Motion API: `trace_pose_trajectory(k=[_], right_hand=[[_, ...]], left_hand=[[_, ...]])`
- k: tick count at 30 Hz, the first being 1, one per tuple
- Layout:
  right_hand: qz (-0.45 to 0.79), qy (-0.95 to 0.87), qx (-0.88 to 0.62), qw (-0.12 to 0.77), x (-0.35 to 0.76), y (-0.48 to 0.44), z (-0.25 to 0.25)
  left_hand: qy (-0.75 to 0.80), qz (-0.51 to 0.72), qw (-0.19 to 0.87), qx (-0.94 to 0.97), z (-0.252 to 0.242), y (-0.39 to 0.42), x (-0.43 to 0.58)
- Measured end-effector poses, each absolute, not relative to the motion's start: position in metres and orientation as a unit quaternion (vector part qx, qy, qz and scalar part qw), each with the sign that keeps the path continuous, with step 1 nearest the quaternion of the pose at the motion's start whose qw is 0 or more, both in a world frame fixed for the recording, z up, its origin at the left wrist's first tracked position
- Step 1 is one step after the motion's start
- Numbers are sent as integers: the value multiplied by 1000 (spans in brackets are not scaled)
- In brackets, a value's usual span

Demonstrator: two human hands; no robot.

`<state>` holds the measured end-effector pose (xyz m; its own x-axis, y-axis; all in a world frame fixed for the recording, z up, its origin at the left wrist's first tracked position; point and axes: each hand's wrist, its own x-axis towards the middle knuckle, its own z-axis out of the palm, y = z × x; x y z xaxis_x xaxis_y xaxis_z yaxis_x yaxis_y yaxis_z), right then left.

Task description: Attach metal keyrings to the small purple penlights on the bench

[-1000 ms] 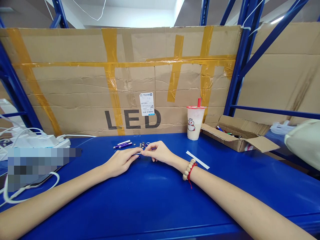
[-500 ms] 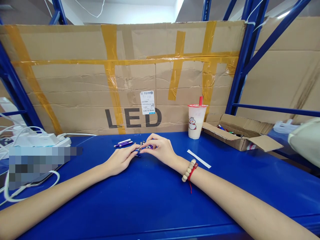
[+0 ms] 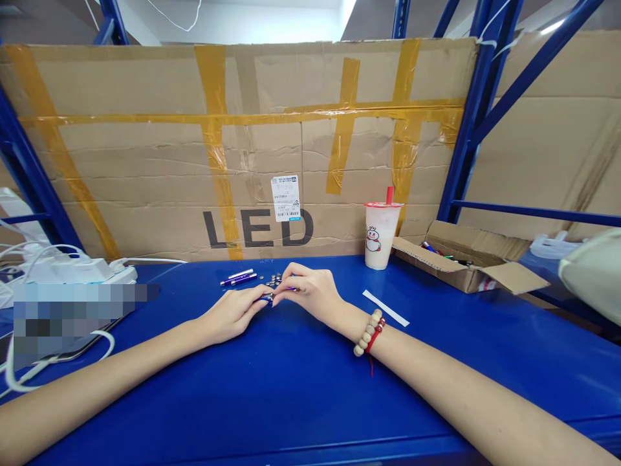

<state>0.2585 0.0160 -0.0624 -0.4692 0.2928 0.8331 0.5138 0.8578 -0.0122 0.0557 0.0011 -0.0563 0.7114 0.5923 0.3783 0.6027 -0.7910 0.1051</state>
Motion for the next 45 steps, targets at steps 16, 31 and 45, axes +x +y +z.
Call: trace_pose_trajectory(k=[16,31,45], right_hand=[[95,-817,-339,456,250,15,-64],[353,-775,-379,361,227,0,-66],[291,-732,-458,413,238,15,-70]], left_hand=[[-331,-229,16,-915,-57,0,55],[-311,-259,33,-914,-59,3,57],[-373,-279,33,-884,-60,2,61]])
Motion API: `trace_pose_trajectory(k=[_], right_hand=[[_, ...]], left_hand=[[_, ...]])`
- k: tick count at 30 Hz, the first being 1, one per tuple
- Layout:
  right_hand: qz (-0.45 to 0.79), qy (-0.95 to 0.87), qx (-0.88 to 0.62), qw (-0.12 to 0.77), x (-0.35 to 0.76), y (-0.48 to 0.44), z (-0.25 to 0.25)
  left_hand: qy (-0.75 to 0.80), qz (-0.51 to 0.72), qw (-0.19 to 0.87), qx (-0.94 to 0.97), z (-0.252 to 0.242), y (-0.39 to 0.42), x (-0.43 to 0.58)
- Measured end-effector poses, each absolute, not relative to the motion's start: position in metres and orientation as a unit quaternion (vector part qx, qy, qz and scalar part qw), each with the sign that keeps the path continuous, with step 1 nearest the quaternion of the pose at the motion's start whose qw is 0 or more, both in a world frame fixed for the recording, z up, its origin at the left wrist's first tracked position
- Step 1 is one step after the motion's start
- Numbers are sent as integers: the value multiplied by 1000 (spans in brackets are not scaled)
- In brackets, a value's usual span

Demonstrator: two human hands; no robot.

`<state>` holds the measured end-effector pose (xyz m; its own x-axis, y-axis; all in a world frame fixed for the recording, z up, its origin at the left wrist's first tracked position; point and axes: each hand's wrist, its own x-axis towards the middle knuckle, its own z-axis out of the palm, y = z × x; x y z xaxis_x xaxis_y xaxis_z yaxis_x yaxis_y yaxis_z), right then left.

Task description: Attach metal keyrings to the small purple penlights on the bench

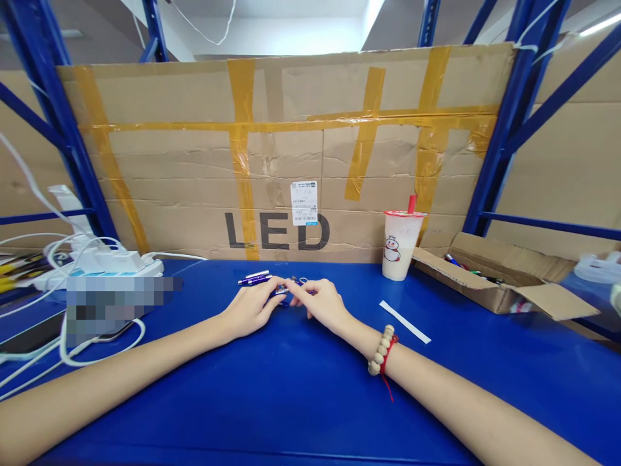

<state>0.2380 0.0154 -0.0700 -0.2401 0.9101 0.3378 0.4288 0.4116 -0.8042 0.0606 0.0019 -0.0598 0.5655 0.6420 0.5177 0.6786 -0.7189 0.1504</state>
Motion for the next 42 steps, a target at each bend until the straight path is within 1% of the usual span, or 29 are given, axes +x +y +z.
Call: trace_pose_trajectory(k=[5,12,16,21,25,29,42], right_hand=[[284,-706,-481,435,238,16,-65],[373,-670,-464,445,231,10,-60],[389,-667,-451,447,231,12,-61],[407,-662,-467,422,234,16,-65],[426,-667,-463,400,237,17,-66],[431,-667,-456,402,239,15,-65],[439,-697,-437,362,240,16,-65]], left_hand=[[-384,-271,31,-882,-60,0,60],[-394,-254,35,-883,-58,-2,60],[-402,-253,42,-879,-58,-2,59],[-404,-254,34,-878,-59,0,58],[-373,-249,-11,-894,-57,-1,57],[-353,-243,-46,-902,-54,-3,56],[-314,-240,-57,-917,-57,-1,53]])
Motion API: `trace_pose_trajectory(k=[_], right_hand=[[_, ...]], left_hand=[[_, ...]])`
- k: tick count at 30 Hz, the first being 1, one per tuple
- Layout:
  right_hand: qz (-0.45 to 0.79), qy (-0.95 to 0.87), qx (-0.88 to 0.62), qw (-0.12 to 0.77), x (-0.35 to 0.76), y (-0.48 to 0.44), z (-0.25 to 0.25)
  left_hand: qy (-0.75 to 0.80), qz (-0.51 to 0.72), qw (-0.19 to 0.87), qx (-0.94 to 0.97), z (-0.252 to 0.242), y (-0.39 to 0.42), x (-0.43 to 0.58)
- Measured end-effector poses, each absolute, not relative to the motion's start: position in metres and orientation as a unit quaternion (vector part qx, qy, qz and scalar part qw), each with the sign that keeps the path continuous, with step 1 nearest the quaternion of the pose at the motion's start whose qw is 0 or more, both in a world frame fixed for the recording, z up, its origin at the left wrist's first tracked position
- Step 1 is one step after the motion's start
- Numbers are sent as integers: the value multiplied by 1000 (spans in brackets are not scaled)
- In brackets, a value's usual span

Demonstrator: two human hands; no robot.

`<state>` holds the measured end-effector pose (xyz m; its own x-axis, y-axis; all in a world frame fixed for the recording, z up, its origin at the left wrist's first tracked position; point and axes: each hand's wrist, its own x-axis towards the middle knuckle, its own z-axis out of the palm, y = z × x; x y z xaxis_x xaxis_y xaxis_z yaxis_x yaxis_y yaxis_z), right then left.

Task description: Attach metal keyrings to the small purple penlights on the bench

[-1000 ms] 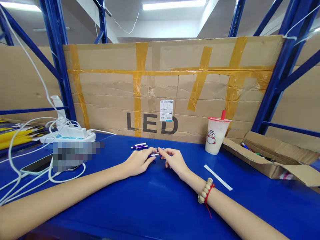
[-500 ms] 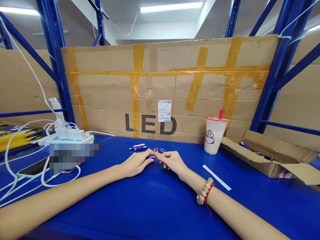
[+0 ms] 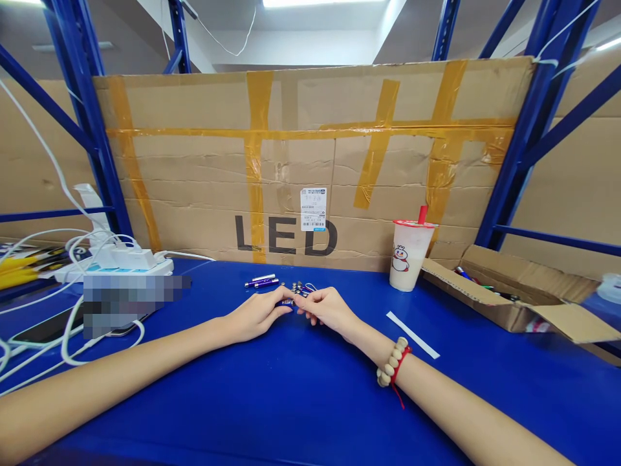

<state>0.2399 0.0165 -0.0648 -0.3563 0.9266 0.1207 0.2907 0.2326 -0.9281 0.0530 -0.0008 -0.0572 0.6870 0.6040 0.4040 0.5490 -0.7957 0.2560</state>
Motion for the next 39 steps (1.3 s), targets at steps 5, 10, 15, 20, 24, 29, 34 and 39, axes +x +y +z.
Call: trace_pose_trajectory(k=[5,10,15,20,24,29,34,39], right_hand=[[416,-694,-456,370,237,16,-64],[383,-704,-452,392,237,19,-66],[285,-729,-455,425,240,21,-68],[239,-752,-427,442,241,19,-70],[191,-770,-396,462,241,19,-70],[130,-792,-383,458,243,18,-69],[150,-805,-363,444,246,22,-73],[94,-843,-355,394,250,19,-68]], left_hand=[[330,217,21,918,-59,2,54],[362,203,0,910,-61,5,57],[406,182,-23,895,-60,4,60],[416,209,-17,885,-60,3,60],[415,228,-10,881,-60,4,59],[414,215,23,884,-58,3,59],[401,182,42,897,-59,5,57],[382,163,35,909,-60,8,55]])
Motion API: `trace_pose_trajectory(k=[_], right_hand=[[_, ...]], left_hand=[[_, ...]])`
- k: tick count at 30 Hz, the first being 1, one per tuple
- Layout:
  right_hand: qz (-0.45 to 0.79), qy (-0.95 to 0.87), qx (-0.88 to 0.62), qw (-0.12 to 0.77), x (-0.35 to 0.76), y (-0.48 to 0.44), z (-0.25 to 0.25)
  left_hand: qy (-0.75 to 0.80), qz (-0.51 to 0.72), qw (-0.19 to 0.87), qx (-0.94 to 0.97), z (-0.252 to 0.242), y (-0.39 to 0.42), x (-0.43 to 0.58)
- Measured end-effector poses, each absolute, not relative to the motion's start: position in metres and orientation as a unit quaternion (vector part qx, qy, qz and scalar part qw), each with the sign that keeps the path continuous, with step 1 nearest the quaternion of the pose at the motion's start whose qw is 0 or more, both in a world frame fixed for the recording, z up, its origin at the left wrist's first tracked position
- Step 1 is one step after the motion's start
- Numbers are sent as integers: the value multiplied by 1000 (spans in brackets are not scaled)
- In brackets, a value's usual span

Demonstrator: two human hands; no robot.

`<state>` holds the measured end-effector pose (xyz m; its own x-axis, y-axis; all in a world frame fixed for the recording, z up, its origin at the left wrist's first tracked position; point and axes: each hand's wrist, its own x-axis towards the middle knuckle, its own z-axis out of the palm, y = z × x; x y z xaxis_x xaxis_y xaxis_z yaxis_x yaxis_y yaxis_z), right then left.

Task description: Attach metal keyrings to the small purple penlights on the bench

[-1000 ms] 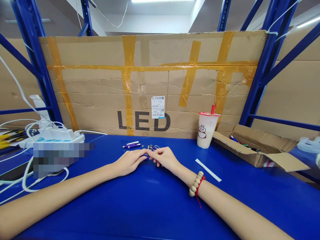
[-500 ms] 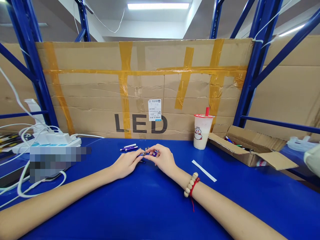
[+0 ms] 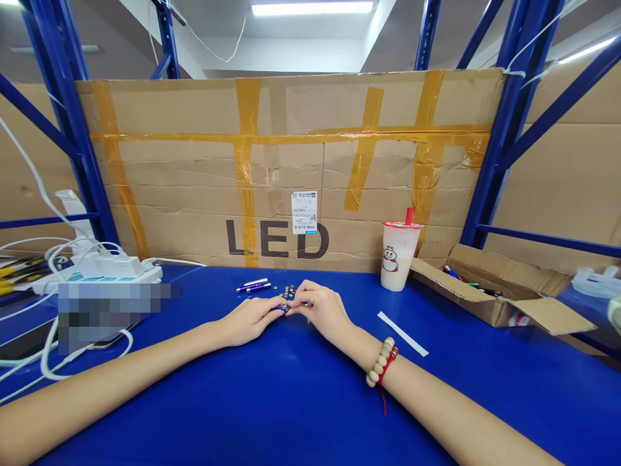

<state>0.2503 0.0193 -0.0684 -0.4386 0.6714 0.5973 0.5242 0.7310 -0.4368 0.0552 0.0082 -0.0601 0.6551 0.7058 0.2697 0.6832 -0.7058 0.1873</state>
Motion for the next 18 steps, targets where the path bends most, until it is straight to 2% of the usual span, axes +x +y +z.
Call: trace_pose_trajectory(k=[7,14,18], right_hand=[[77,-851,-373,363,250,11,-60],[143,-815,-396,399,247,14,-65],[223,-771,-428,416,245,18,-68]], left_hand=[[369,170,26,913,-61,8,55],[372,172,12,912,-61,7,55],[370,174,9,913,-62,8,55]])
